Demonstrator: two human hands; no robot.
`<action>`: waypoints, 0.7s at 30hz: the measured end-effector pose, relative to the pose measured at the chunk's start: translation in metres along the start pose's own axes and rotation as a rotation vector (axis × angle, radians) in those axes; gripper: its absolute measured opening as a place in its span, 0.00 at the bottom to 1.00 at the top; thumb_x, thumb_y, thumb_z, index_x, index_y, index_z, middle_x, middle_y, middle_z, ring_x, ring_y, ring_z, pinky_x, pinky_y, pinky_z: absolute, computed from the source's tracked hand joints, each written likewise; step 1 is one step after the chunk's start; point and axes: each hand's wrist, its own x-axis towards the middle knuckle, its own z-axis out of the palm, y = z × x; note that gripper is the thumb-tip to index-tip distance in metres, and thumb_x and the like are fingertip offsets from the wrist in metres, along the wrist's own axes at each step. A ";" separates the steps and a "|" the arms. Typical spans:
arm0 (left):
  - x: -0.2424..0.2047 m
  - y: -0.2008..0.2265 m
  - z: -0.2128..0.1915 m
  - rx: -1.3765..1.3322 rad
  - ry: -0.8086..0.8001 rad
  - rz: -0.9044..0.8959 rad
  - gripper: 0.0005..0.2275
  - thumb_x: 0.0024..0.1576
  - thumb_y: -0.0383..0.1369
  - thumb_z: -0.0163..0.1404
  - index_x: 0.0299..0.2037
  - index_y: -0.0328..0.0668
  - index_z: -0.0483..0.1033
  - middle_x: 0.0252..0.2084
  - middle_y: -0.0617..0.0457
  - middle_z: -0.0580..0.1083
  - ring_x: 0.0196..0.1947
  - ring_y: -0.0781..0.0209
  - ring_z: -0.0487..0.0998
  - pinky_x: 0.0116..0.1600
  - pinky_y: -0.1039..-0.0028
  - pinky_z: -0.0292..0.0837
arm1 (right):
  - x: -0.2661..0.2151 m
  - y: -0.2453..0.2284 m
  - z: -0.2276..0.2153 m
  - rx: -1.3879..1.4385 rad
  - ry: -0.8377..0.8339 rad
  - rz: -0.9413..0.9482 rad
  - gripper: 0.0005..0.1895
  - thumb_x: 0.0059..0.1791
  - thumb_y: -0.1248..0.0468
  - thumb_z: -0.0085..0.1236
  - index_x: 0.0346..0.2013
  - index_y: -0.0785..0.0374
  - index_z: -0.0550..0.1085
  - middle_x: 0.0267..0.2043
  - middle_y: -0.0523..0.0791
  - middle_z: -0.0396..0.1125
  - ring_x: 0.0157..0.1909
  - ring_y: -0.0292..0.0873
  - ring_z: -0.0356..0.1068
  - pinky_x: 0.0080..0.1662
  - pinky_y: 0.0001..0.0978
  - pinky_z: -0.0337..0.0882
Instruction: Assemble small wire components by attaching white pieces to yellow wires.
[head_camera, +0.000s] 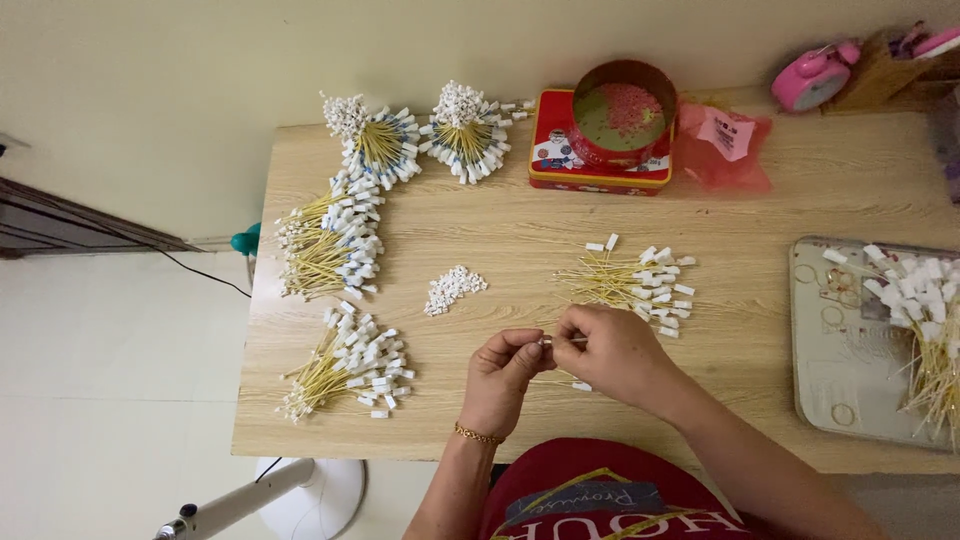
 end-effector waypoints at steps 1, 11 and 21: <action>0.000 0.000 0.000 -0.001 0.000 -0.001 0.07 0.61 0.22 0.53 0.47 0.31 0.79 0.43 0.45 0.80 0.41 0.58 0.82 0.51 0.67 0.81 | 0.000 -0.001 -0.001 -0.001 -0.001 0.001 0.11 0.42 0.58 0.62 0.34 0.61 0.78 0.30 0.45 0.76 0.30 0.40 0.76 0.35 0.35 0.74; 0.008 -0.006 -0.012 0.210 0.086 -0.009 0.06 0.61 0.23 0.53 0.45 0.31 0.80 0.39 0.49 0.81 0.38 0.62 0.81 0.47 0.70 0.81 | 0.019 0.034 0.032 0.182 -0.088 0.036 0.11 0.47 0.59 0.59 0.35 0.65 0.77 0.29 0.45 0.75 0.29 0.38 0.75 0.33 0.32 0.74; 0.020 -0.050 -0.092 1.001 0.260 0.000 0.06 0.58 0.27 0.56 0.43 0.37 0.83 0.37 0.51 0.80 0.32 0.66 0.80 0.38 0.75 0.78 | 0.107 0.116 0.038 -0.158 0.010 0.301 0.13 0.57 0.55 0.51 0.44 0.60 0.78 0.42 0.46 0.73 0.43 0.42 0.73 0.47 0.37 0.74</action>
